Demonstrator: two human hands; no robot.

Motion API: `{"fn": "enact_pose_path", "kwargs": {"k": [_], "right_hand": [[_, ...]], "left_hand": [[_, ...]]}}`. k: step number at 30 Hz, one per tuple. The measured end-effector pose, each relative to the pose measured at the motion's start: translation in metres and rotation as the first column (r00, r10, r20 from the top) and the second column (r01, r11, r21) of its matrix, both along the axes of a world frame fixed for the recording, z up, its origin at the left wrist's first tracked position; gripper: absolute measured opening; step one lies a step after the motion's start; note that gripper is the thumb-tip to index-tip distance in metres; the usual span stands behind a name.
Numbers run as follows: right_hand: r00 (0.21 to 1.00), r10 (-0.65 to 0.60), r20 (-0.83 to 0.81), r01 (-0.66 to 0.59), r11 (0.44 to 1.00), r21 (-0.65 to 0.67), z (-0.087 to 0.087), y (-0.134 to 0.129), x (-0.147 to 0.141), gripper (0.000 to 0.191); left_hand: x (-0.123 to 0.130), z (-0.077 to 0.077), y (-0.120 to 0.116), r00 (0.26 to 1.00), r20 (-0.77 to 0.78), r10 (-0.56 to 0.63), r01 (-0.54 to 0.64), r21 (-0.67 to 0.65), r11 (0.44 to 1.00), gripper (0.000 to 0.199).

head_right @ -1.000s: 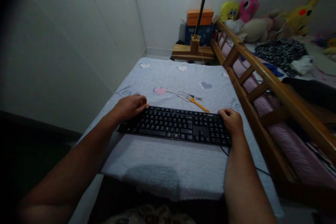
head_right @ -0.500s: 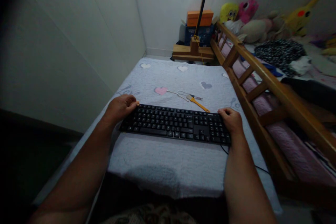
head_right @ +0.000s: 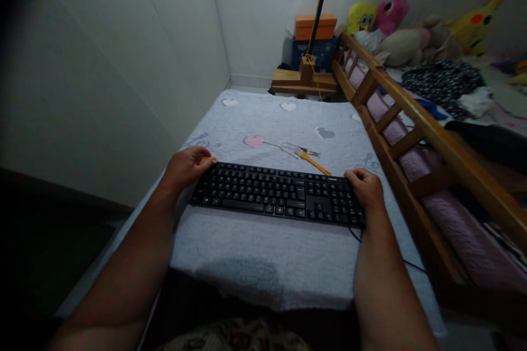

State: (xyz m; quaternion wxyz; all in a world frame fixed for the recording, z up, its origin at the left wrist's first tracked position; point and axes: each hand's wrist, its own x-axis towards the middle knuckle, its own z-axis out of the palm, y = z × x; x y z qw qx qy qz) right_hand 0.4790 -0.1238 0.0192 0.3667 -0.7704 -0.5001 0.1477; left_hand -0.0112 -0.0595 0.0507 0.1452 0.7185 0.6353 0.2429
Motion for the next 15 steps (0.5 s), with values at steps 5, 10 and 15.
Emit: {"fn": "enact_pose_path", "kwargs": {"k": [5, 10, 15], "right_hand": [[1.0, -0.006, -0.001, 0.006, 1.0, 0.005, 0.0023, -0.0005, -0.0022, 0.033], [1.0, -0.007, -0.002, 0.007, 1.0, 0.007, 0.0017, -0.0007, -0.0022, 0.033], [1.0, -0.004, -0.008, 0.004, 1.0, -0.01, 0.0034, -0.0013, -0.004, 0.033]], "left_hand": [[-0.004, 0.0028, 0.0, 1.0, 0.015, 0.012, -0.012, -0.013, 1.0, 0.024], [-0.0078, 0.0022, -0.0004, 0.998, 0.029, 0.053, -0.054, 0.024, 0.998, 0.024], [-0.0063, 0.0033, -0.0034, 0.986, 0.169, -0.017, 0.019, -0.008, 1.0, 0.031]]}}
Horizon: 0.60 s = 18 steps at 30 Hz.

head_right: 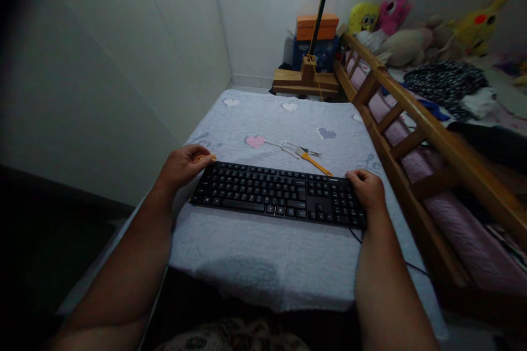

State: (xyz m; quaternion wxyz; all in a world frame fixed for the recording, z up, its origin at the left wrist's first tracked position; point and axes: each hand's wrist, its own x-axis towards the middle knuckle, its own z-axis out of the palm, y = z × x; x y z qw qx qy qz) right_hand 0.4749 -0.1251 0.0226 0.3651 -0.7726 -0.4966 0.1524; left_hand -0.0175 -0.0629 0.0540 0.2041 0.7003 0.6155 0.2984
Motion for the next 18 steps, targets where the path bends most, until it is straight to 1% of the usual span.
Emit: {"fn": "enact_pose_path", "kwargs": {"k": [3, 6, 13, 18], "right_hand": [[1.0, 0.007, -0.002, -0.007, 1.0, 0.008, 0.0001, -0.0003, -0.0005, 0.032], [1.0, 0.0, -0.007, 0.0, 1.0, 0.016, -0.0006, -0.0003, -0.0005, 0.032], [1.0, 0.002, 0.005, -0.002, 1.0, 0.01, -0.0009, -0.0003, 0.0005, 0.034], [1.0, 0.005, 0.0, -0.005, 1.0, 0.028, -0.0027, 0.0004, 0.0021, 0.033]], "left_hand": [[0.0003, 0.0011, -0.0011, 0.996, 0.029, -0.084, 0.085, -0.027, 0.996, 0.031], [-0.0013, 0.0019, -0.0007, 0.995, -0.02, -0.099, 0.098, -0.053, 0.994, 0.029], [-0.0053, 0.0045, 0.0007, 0.998, -0.061, -0.02, 0.015, -0.088, 0.996, 0.025], [-0.008, 0.0015, 0.0022, 0.995, -0.093, 0.041, -0.048, -0.079, 0.996, 0.024]]}}
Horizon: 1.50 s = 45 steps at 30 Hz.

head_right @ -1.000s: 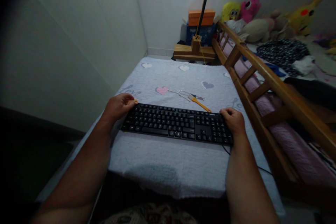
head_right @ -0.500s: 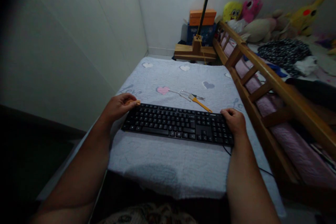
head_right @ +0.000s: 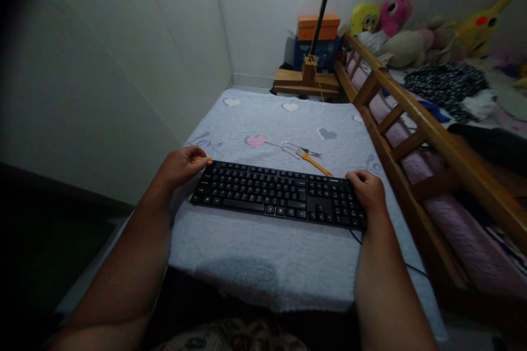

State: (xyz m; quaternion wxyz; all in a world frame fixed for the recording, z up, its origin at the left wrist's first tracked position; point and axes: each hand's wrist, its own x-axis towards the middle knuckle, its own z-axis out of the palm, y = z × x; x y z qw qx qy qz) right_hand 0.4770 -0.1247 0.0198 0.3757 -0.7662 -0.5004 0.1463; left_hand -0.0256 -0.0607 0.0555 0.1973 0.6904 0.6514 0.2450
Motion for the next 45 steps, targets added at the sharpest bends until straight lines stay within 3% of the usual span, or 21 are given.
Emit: {"fn": "enact_pose_path", "kwargs": {"k": [4, 11, 30, 34, 39, 45], "right_hand": [[1.0, -0.001, 0.001, 0.001, 1.0, -0.003, 0.0, 0.0, 0.0, 0.033], [1.0, 0.007, 0.014, -0.007, 1.0, -0.001, 0.002, 0.0, -0.001, 0.032], [1.0, -0.017, -0.01, 0.016, 0.999, -0.04, 0.007, -0.001, -0.006, 0.034], [1.0, -0.02, -0.011, 0.02, 0.999, -0.045, 0.006, 0.0, -0.005, 0.033], [1.0, -0.014, -0.012, 0.014, 0.999, -0.041, 0.006, 0.0, -0.005, 0.034], [1.0, -0.001, -0.014, 0.001, 0.999, -0.033, 0.004, 0.0, -0.002, 0.035]], "left_hand": [[0.002, -0.003, -0.001, 1.0, 0.028, 0.003, -0.005, 0.058, 0.998, 0.026], [0.014, -0.002, -0.003, 0.991, 0.02, -0.135, 0.133, 0.078, 0.988, 0.027], [0.005, -0.002, -0.001, 0.995, -0.091, 0.031, -0.019, 0.124, 0.992, 0.025], [0.015, -0.001, -0.006, 0.995, 0.011, -0.101, 0.098, 0.176, 0.98, 0.027], [0.032, 0.0, -0.013, 0.939, 0.088, -0.333, 0.312, 0.197, 0.93, 0.024], [0.039, -0.002, -0.014, 0.887, 0.064, -0.457, 0.438, 0.191, 0.878, 0.018]]}}
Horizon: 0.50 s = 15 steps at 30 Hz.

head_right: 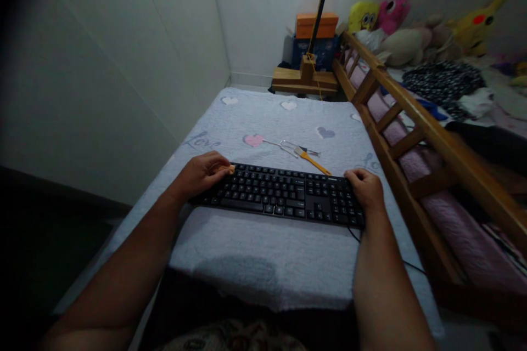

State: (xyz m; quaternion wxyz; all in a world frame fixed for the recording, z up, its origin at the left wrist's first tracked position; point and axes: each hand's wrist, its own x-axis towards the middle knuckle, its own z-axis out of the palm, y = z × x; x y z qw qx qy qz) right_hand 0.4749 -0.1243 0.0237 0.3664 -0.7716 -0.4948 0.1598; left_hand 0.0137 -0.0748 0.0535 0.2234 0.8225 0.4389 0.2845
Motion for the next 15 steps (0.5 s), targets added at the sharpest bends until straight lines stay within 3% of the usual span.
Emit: {"fn": "enact_pose_path", "kwargs": {"k": [15], "right_hand": [[1.0, 0.017, 0.014, -0.017, 0.999, 0.028, -0.006, 0.001, 0.005, 0.034]], "left_hand": [[-0.02, 0.0, 0.005, 0.98, -0.164, 0.115, -0.118, -0.009, 0.993, 0.017]]}}
